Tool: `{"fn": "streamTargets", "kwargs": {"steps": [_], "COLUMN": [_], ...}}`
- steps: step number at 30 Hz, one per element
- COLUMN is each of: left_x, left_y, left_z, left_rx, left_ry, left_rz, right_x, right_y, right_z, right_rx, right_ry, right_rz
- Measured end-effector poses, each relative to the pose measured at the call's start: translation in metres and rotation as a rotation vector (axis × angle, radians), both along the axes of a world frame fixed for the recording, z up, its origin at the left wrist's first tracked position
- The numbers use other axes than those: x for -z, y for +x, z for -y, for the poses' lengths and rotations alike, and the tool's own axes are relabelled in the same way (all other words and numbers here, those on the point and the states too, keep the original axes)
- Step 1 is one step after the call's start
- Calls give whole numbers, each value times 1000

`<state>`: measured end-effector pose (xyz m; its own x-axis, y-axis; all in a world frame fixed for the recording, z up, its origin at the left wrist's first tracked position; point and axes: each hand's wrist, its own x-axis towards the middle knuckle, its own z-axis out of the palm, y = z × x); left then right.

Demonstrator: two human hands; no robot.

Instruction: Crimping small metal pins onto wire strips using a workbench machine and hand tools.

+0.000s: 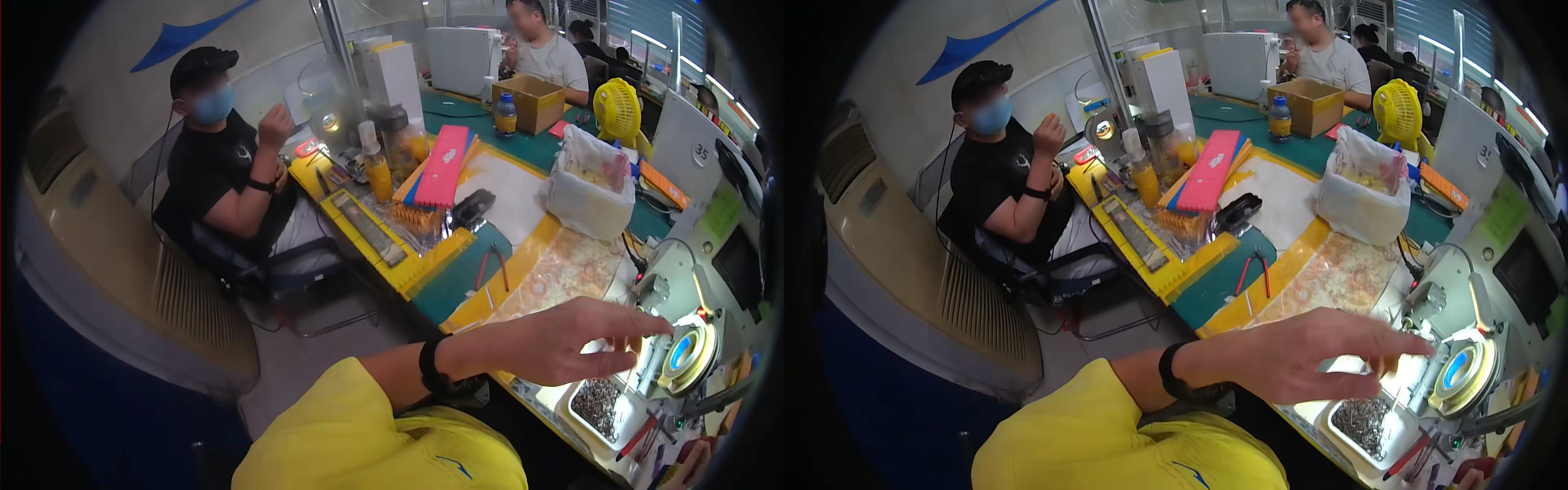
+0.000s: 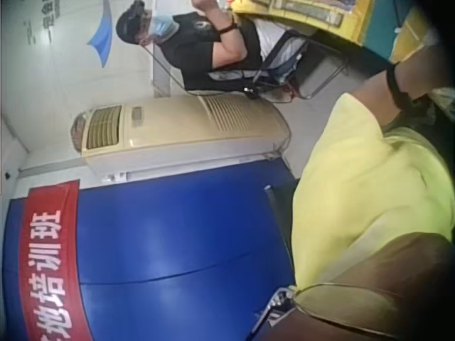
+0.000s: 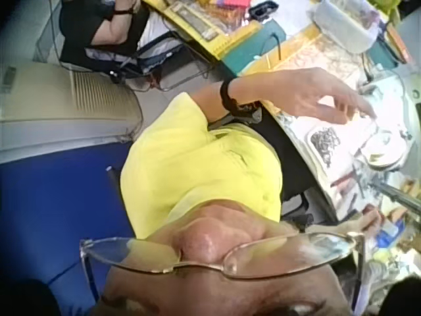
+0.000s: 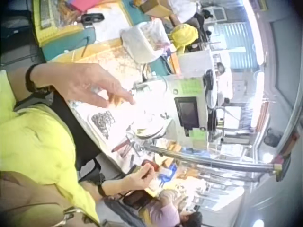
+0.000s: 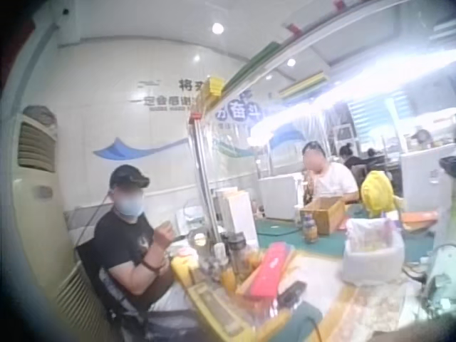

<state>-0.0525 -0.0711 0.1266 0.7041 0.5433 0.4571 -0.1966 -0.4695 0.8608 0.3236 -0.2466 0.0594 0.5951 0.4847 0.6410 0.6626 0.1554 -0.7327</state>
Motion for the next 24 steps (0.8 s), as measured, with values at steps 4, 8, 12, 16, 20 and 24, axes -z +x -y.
{"fn": "streamTargets", "kwargs": {"steps": [4,8,12,16,20,24], "left_x": [-11,-39,-41,-55,-69,-60], "left_y": [-9,-19,-58,-77,-68,-73], "left_z": [-17,-18,0,5,10,3], "left_rx": [514,500,228,437,128,347], "left_ry": [-80,-186,-35,176,-329,296], "left_rz": [417,482,390,701,812,768], "right_x": [-15,-3,20,10,27,-37], "right_y": [-33,-29,-9,-32,23,-31], "right_z": [-4,9,21,15,45,31], "right_rx": [62,74,-97,-140,5,418], "right_ry": [-67,-85,-112,-88,74,228], "right_rz": [244,163,120,48,-212,373]}}
